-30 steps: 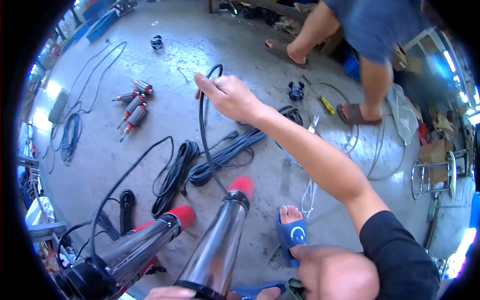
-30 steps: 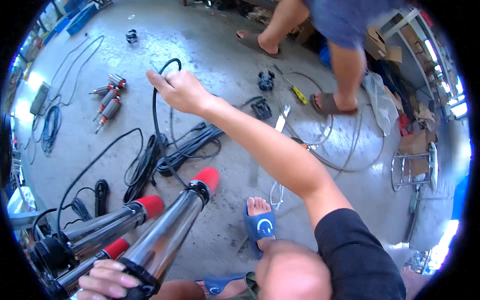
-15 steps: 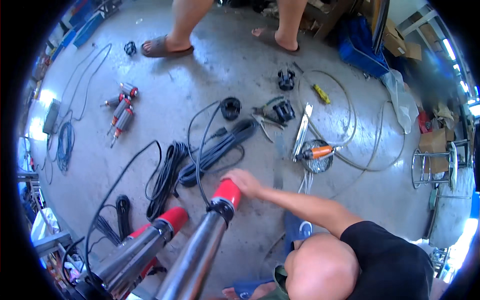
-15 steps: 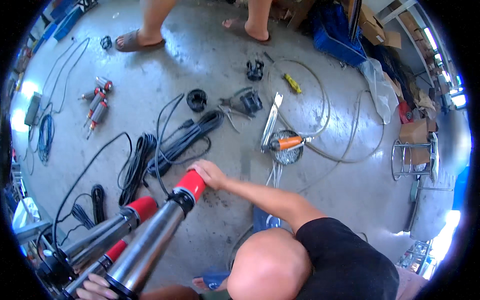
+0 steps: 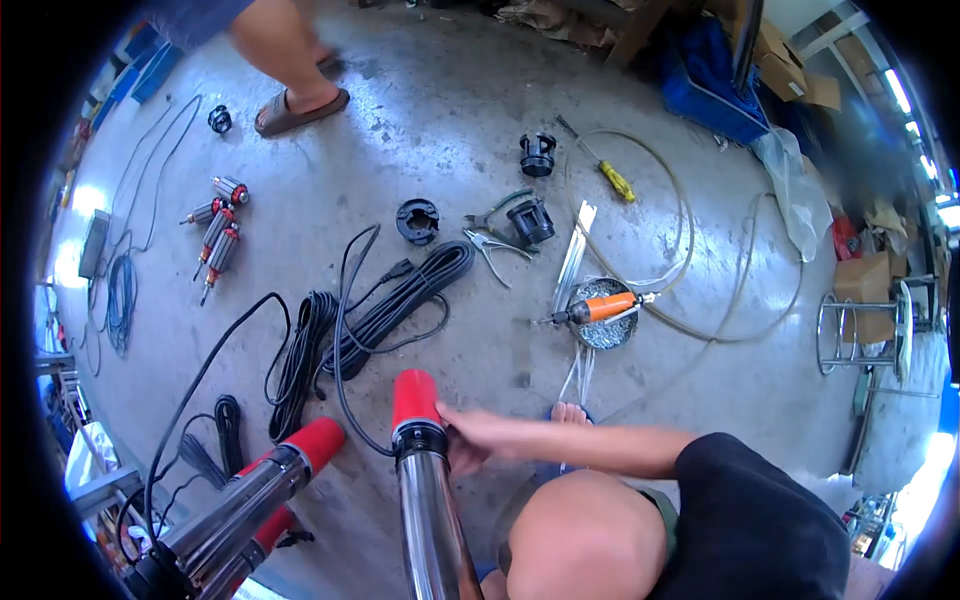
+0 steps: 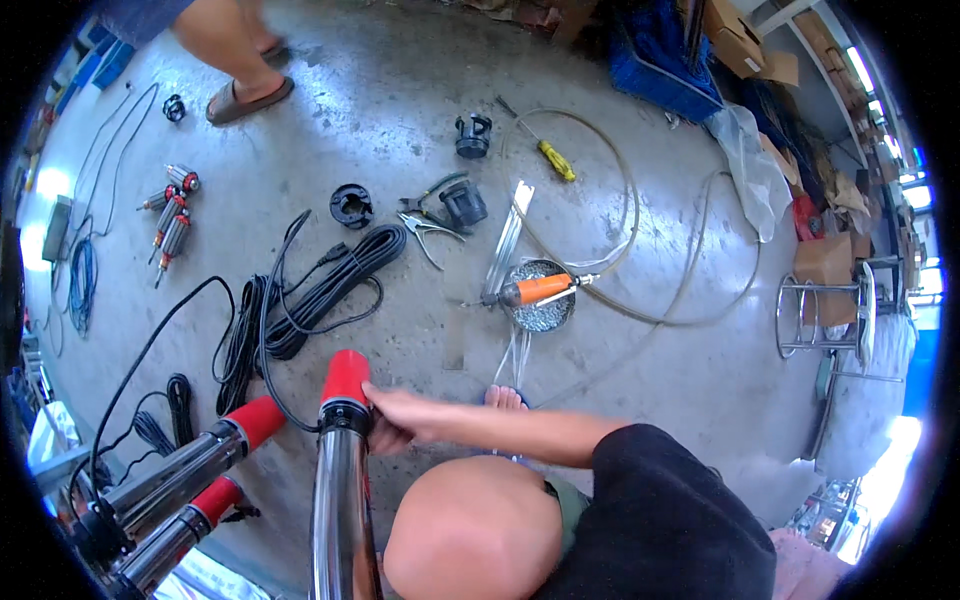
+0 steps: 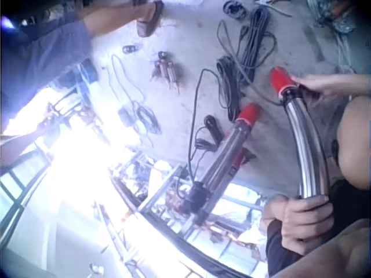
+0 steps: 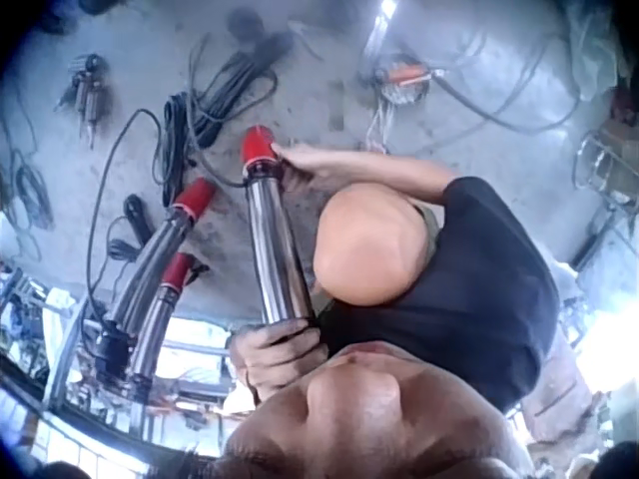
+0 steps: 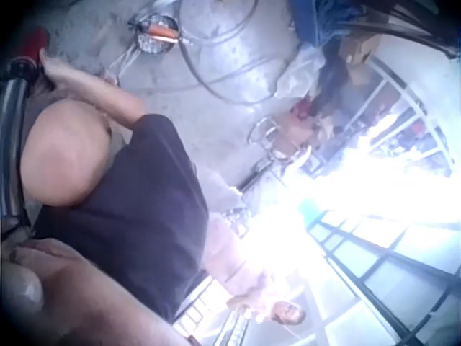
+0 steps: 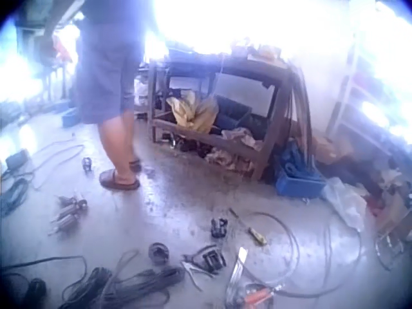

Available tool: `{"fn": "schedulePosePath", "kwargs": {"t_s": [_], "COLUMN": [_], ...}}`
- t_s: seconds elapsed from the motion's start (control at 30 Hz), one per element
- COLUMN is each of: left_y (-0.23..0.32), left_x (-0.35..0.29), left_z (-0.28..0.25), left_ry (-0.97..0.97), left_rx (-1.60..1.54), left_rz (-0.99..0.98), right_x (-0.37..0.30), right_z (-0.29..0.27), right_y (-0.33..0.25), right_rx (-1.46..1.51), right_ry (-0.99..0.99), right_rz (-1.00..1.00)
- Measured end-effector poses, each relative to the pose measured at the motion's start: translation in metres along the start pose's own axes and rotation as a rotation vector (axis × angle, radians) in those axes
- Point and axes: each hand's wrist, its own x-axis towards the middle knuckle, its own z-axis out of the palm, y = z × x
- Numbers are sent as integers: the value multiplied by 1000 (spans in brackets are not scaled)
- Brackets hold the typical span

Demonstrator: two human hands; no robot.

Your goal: The person assembles components of submersible pumps by hand and using a pneumatic screwdriver while sitting on the floor.

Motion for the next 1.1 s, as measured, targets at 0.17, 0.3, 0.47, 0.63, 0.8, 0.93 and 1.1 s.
{"fn": "schedulePosePath", "kwargs": {"t_s": [0.17, 0.3, 0.47, 0.63, 0.8, 0.93, 1.1], "left_y": [9, 17, 25, 6, -93, -106, -108], "left_x": [12, 11, 14, -38, -143, -149, -117], "left_z": [12, 15, 20, 31, 72, 101, 69], "left_ry": [211, 74, -91, 169, 836, 631, 242], "left_rx": [69, -47, -311, -379, 352, 527, 582], "left_rz": [-54, -59, -144, -306, -1482, -1348, -1274], "right_x": [-49, -32, -32, -140, -178, -109, -70], "right_z": [-127, -156, -168, -97, -34, -34, -30], "right_y": [-109, -130, -137, -146, -82, -34, -11], "right_rx": [-1483, -1785, -1813, -1701, -1672, -1502, -1231], "right_ry": [1163, 1155, 1184, 1036, 802, 317, -110], "right_rz": [-872, -576, -500, -637, -1200, -1366, -1300]}}
